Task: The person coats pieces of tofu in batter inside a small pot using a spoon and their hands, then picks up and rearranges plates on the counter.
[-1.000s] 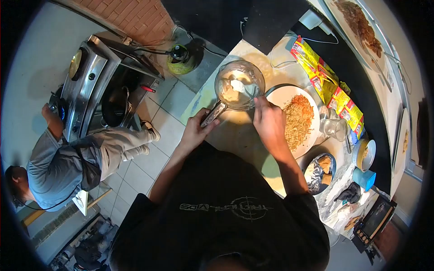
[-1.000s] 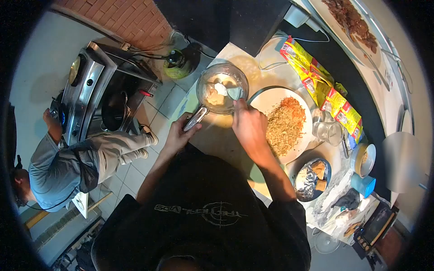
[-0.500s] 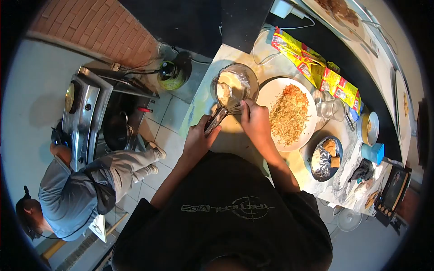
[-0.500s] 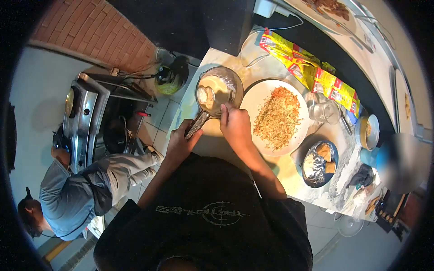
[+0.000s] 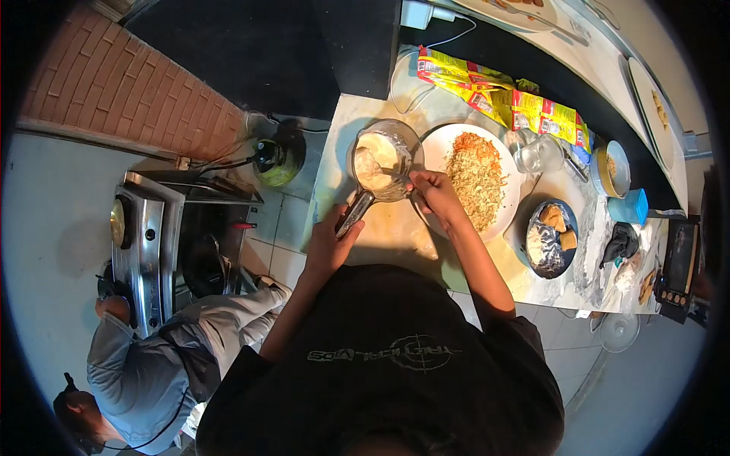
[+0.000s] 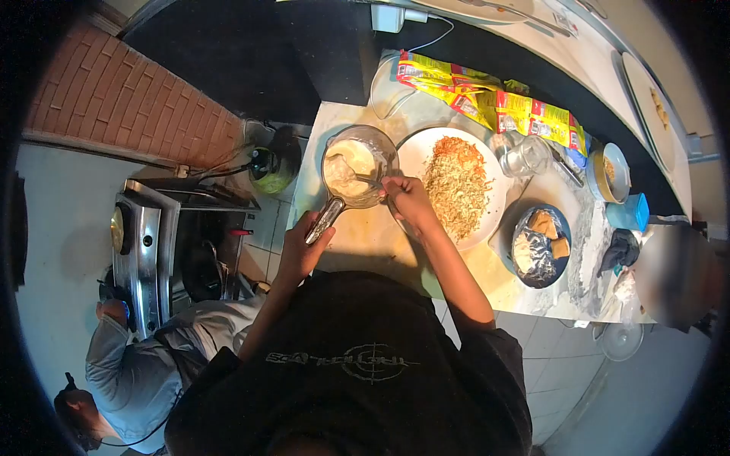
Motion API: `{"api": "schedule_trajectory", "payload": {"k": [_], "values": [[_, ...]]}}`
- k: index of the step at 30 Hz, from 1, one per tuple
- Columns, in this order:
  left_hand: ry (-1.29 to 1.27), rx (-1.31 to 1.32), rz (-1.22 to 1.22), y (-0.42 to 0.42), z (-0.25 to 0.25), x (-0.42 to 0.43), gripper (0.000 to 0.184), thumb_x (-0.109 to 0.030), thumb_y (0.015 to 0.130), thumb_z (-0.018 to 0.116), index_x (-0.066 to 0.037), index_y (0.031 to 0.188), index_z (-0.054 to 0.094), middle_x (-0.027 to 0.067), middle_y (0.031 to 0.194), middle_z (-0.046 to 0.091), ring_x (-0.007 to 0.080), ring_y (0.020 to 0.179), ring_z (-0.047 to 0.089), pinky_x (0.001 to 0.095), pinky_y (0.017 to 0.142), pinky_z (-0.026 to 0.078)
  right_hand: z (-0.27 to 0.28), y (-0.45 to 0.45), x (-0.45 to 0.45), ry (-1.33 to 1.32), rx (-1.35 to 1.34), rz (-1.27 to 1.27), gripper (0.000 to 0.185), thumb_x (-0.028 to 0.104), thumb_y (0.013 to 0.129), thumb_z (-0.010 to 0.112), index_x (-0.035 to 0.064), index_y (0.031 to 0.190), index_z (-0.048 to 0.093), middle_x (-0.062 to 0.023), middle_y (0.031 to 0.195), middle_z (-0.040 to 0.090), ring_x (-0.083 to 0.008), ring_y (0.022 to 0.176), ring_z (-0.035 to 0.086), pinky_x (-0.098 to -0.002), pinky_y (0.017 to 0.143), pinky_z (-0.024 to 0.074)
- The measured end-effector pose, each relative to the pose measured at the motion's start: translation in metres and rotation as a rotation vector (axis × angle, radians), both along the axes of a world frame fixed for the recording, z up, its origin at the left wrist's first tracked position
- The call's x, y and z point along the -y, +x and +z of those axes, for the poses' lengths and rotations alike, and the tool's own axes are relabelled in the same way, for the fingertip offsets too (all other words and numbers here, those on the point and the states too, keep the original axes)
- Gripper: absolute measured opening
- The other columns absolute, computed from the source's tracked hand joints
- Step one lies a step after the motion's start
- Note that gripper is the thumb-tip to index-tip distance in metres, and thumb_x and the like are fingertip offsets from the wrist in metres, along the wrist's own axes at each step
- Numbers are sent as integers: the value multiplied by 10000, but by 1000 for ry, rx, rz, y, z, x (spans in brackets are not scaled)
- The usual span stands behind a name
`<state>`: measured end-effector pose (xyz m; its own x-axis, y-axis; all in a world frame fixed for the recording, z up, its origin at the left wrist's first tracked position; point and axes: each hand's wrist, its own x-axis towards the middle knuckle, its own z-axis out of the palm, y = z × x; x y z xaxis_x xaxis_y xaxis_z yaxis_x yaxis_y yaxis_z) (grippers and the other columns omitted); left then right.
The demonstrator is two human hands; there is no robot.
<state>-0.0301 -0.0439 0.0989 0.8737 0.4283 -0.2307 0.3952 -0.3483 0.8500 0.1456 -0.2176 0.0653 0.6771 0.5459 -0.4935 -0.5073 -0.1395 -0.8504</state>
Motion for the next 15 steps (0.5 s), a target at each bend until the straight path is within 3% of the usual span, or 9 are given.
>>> {"api": "schedule_trajectory", "payload": {"k": [4,6,7,9,15], "values": [[42,93,-13,-3,-14,-3,223,-167,867,684,-35,1015,581,35,686,582,83,614,521,273,563,420,7,1,-2,49,-30,84,259,189,970,529,-15,857,642,28,577,502,-37,429,347,-222,413,275],[33,124,3,-3,-15,-6,220,-168,868,685,-39,1011,581,26,680,572,79,605,510,270,554,411,24,-4,-7,-210,161,20,276,188,973,527,-17,824,639,4,592,531,-50,483,412,-232,462,327],[-16,80,12,-4,-14,-7,253,-183,858,697,-29,1020,579,55,675,585,108,597,531,289,554,424,24,-4,-6,-212,162,27,276,188,973,527,-17,824,639,4,592,531,-50,483,412,-232,462,327],[-67,35,27,-6,-18,-10,286,-199,849,709,-20,1029,576,85,670,598,136,589,551,308,554,436,22,-2,-3,-242,411,66,286,189,969,534,-11,798,646,-4,606,549,-60,552,446,-245,532,364],[-70,111,7,-8,-25,-11,294,-203,848,711,-24,1034,572,99,703,618,144,604,567,309,566,444,17,-1,-8,-244,430,85,274,185,964,545,-8,809,664,1,627,558,-68,596,457,-252,587,397]]}}
